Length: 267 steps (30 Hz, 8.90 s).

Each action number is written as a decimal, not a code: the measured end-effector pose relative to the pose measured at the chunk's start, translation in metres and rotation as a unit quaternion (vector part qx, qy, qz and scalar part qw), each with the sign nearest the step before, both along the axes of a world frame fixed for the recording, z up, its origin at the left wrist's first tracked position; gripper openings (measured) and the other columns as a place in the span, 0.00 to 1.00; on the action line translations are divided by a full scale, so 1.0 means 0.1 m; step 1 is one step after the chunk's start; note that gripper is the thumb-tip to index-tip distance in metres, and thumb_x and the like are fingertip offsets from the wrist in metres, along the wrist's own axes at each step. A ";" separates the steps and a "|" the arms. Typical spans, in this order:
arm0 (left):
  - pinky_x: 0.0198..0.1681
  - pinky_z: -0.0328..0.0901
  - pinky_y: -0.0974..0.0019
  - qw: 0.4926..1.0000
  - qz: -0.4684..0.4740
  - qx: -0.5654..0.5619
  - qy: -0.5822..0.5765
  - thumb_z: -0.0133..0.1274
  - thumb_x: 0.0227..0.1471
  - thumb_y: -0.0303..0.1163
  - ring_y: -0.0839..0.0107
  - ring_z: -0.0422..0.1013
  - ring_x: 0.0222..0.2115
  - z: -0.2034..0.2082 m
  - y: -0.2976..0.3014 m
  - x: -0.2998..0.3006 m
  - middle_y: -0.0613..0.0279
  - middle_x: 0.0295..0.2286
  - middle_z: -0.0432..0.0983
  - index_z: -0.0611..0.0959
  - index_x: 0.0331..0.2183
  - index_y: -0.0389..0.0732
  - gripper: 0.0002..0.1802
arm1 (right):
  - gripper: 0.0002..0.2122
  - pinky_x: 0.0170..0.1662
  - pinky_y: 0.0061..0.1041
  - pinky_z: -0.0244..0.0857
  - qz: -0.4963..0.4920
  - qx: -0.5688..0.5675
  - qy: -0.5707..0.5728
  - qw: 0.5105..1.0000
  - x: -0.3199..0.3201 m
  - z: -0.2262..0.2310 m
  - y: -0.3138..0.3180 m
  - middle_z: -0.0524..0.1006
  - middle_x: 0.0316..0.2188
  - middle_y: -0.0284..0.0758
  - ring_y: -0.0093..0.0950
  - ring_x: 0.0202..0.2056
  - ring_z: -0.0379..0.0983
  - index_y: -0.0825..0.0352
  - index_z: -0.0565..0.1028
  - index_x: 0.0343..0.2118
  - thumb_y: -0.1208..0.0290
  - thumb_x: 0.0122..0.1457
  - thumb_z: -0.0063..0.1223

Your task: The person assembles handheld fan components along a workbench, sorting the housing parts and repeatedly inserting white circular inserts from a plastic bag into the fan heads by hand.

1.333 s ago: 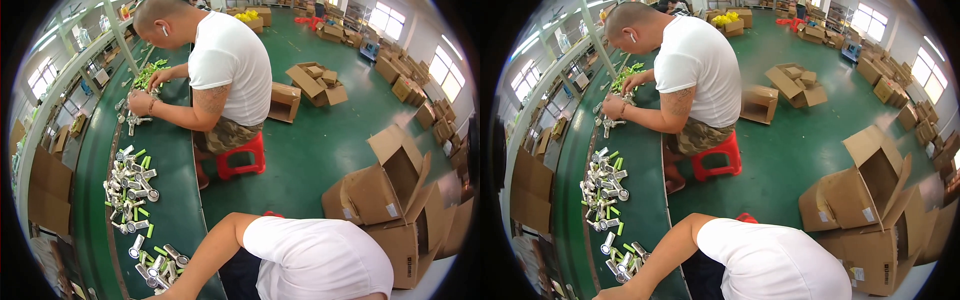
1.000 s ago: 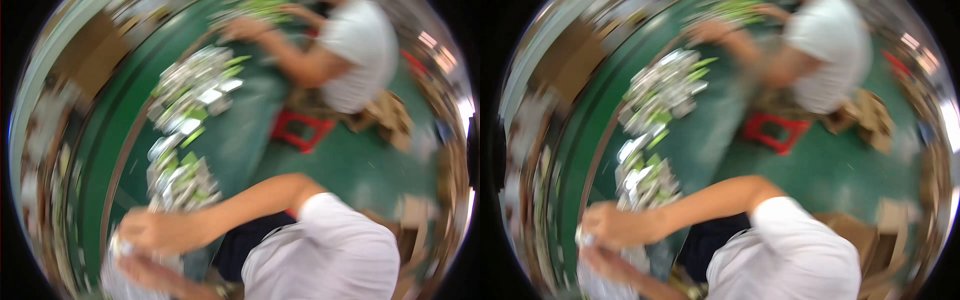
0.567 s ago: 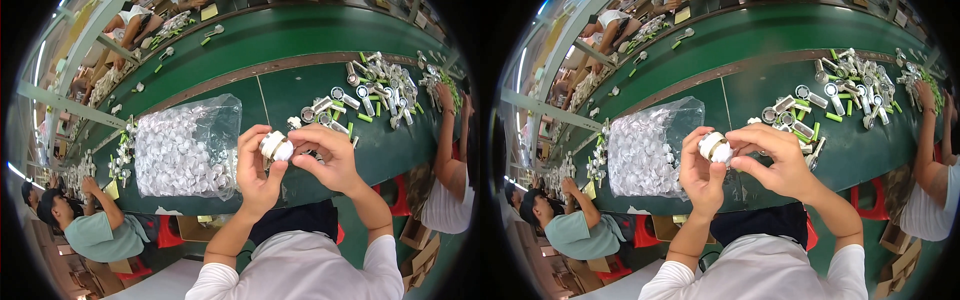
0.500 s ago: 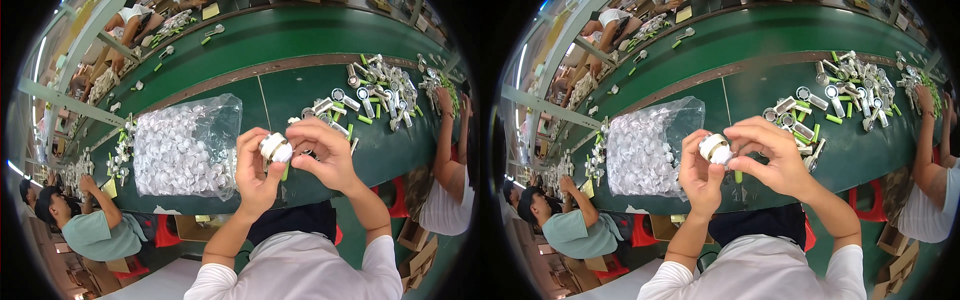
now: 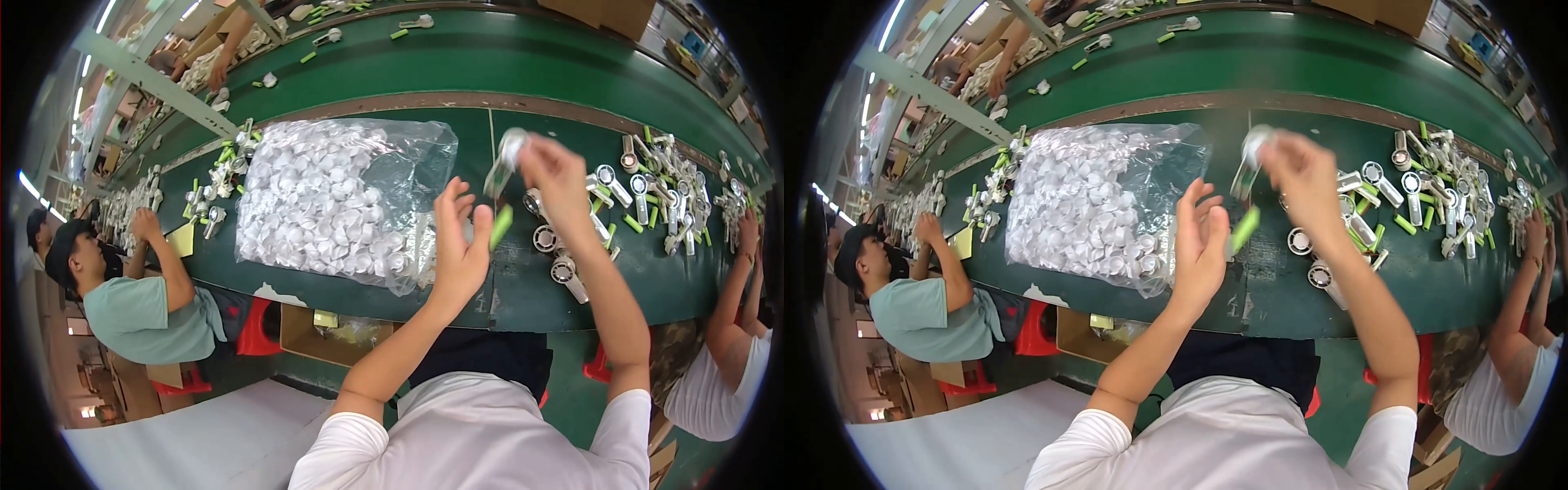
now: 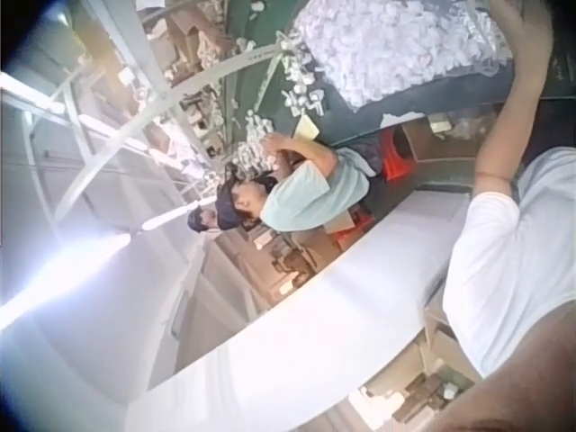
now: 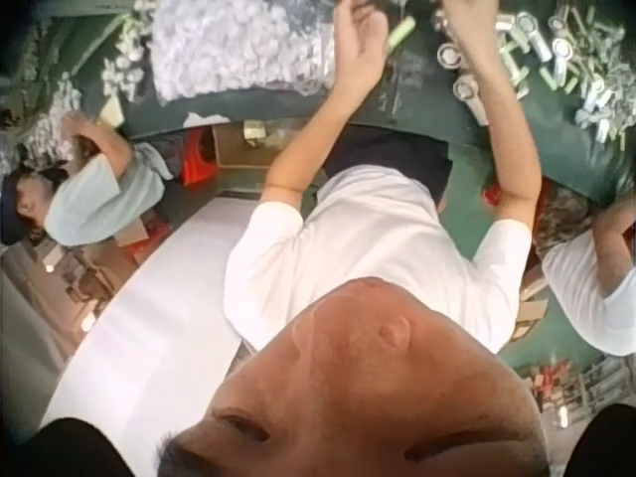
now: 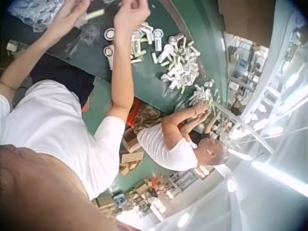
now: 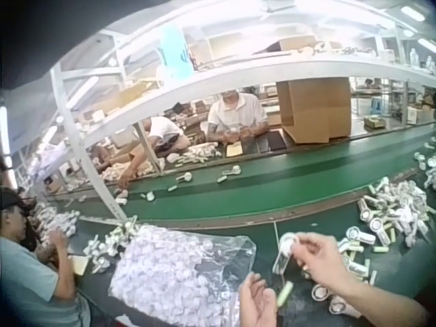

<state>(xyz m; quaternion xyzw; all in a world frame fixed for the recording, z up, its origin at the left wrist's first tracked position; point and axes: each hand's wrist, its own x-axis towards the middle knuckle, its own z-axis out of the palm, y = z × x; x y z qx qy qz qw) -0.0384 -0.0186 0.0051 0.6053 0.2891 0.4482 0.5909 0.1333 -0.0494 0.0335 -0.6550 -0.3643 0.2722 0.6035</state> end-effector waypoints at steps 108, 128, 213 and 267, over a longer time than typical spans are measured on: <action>0.46 0.66 0.70 0.982 -0.180 0.061 -0.020 0.55 0.58 0.28 0.73 0.68 0.44 0.49 -0.28 0.23 0.58 0.46 0.67 0.74 0.49 0.30 0.19 | 0.18 0.29 0.23 0.71 -0.083 0.213 -0.188 0.955 -0.38 0.15 -0.90 0.76 0.32 0.36 0.25 0.29 0.74 0.68 0.80 0.39 0.85 0.41 0.67; 0.42 0.67 0.71 0.976 -0.214 0.020 -0.037 0.55 0.59 0.33 0.74 0.66 0.40 0.30 -0.19 0.04 0.60 0.41 0.63 0.73 0.49 0.28 0.22 | 0.18 0.44 0.23 0.70 0.076 0.170 0.168 0.968 -0.42 0.09 -0.82 0.70 0.38 0.35 0.24 0.38 0.73 0.77 0.71 0.50 0.82 0.56 0.58; 0.40 0.67 0.71 0.953 -0.252 -0.162 -0.054 0.55 0.54 0.19 0.76 0.71 0.38 0.47 0.20 0.32 0.56 0.43 0.75 0.68 0.55 0.28 0.27 | 0.15 0.28 0.21 0.66 0.038 0.154 -0.228 0.961 -0.04 0.35 -0.70 0.75 0.33 0.35 0.23 0.27 0.71 0.69 0.77 0.41 0.78 0.50 0.65; 0.55 0.60 0.66 0.978 0.106 0.148 0.099 0.52 0.56 0.20 0.67 0.66 0.48 -0.12 -0.06 -0.42 0.55 0.48 0.67 0.75 0.49 0.30 0.18 | 0.19 0.37 0.25 0.70 0.101 -0.035 -0.114 0.988 0.15 -0.17 0.44 0.78 0.40 0.43 0.26 0.33 0.76 0.72 0.74 0.48 0.68 0.56 0.58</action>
